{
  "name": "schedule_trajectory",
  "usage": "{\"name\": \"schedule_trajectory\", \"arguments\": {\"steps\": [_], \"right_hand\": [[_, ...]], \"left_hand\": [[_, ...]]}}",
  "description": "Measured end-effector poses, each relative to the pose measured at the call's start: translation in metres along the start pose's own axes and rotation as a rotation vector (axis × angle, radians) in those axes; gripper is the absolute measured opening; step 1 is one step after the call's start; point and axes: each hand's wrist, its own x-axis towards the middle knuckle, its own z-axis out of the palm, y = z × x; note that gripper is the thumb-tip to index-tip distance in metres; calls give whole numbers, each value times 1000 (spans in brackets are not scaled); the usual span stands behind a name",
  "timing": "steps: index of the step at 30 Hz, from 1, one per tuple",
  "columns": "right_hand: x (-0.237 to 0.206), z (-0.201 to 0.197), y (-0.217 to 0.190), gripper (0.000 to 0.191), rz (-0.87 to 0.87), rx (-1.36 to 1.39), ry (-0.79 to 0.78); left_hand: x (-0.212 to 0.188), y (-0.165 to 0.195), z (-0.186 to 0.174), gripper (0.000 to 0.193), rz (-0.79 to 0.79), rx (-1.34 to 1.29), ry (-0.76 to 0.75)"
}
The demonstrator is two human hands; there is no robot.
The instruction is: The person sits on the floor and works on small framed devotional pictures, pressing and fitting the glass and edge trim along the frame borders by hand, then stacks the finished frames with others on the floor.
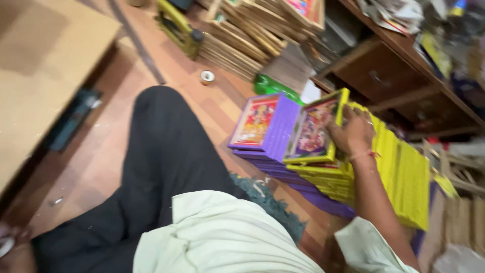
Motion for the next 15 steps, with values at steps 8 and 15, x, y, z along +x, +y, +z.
{"name": "schedule_trajectory", "arguments": {"steps": [8, 15], "right_hand": [[26, 12, -29, 89, 218, 340, -170], [91, -35, -82, 44, 47, 1445, -55]], "left_hand": [[7, 22, 8, 28, 21, -12, 20], [2, 38, 25, 26, -6, 22, 109]]}}
